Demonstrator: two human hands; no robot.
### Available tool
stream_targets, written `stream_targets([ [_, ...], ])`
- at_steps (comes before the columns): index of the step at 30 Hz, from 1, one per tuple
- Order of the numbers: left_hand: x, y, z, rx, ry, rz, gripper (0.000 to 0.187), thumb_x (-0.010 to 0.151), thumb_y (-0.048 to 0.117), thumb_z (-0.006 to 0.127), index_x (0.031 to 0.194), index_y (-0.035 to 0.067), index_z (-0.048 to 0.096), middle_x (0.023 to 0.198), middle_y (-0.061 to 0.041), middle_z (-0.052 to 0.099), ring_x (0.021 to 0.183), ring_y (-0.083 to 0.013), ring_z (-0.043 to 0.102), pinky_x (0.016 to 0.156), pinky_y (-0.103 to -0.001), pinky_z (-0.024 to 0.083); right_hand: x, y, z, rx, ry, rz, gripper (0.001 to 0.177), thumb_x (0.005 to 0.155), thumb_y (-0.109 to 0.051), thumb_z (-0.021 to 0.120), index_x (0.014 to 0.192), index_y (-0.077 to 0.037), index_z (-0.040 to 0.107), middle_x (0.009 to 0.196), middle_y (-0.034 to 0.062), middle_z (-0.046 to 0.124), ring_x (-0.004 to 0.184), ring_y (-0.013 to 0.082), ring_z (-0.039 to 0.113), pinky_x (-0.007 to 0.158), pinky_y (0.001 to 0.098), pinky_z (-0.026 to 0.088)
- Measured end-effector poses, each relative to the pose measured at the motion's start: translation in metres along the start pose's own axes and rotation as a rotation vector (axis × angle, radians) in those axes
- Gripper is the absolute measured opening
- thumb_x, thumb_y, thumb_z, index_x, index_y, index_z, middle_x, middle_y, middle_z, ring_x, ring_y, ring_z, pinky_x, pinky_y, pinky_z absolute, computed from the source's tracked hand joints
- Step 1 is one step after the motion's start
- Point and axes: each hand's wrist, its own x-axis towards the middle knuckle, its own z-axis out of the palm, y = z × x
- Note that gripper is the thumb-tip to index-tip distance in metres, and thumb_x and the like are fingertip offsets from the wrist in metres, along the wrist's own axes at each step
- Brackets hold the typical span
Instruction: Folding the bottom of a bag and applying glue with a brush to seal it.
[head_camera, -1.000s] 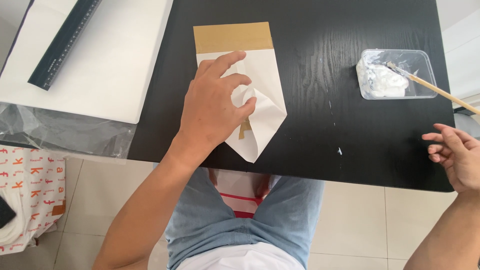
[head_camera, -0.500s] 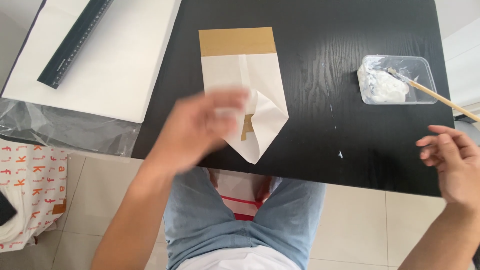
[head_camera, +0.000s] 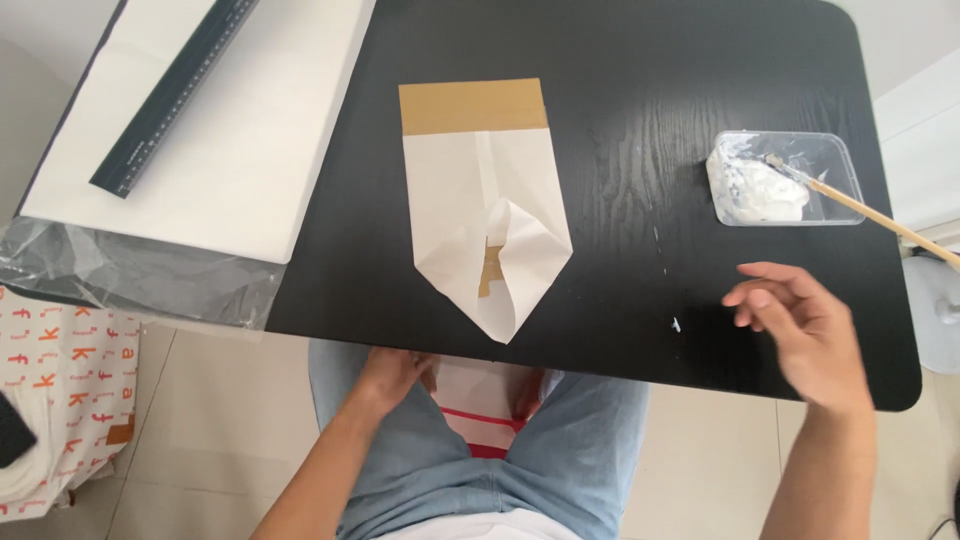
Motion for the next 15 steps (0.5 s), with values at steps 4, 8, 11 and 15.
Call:
stream_targets([
  [4,0.012,0.009,0.005,-0.160,-0.012,0.091,0.032,0.073,0.006,0.063,0.099,0.008,0.081,0.105,-0.005,0.081,0.101,-0.0214,0.074,0.091,-0.032,0.055,0.002,-0.005,0.017,0.008,-0.049,0.007,0.028,0.104,-0.006,0.052,0.130,0.002,0.060,0.097,0.0157,0.071,0.075,0.0197,0.061,0.074,0.0295,0.049],
  [8,0.018,0.011,0.003,-0.422,-0.014,0.208,0.035,0.073,-0.001,0.058,0.100,0.007,0.079,0.104,-0.006,0.080,0.103,-0.0236,0.072,0.096,-0.033,0.053,0.002,-0.016,0.026,-0.060,-0.051,0.066,0.029,0.103,-0.010,0.053,0.130,-0.003,0.062,0.094,0.0109,0.072,0.076,0.0187,0.061,0.081,0.0293,0.050],
  [11,0.012,-0.002,-0.007,-0.595,-0.022,0.276,0.038,0.072,-0.005,0.055,0.100,0.006,0.079,0.104,-0.007,0.079,0.104,-0.0250,0.071,0.099,-0.035,0.052,0.000,-0.016,0.026,-0.065,-0.059,0.072,0.030,0.103,-0.012,0.053,0.130,-0.003,0.062,0.094,0.0105,0.072,0.076,0.0188,0.062,0.080,0.0295,0.051],
  [15,0.006,-0.015,-0.015,-0.860,-0.019,0.387,0.042,0.071,-0.011,0.051,0.100,0.005,0.077,0.104,-0.008,0.077,0.107,-0.0271,0.069,0.103,-0.036,0.050,0.000,-0.014,0.025,-0.068,-0.076,0.075,0.032,0.102,-0.012,0.054,0.131,-0.004,0.061,0.095,0.0109,0.073,0.077,0.0189,0.063,0.078,0.0294,0.051],
])
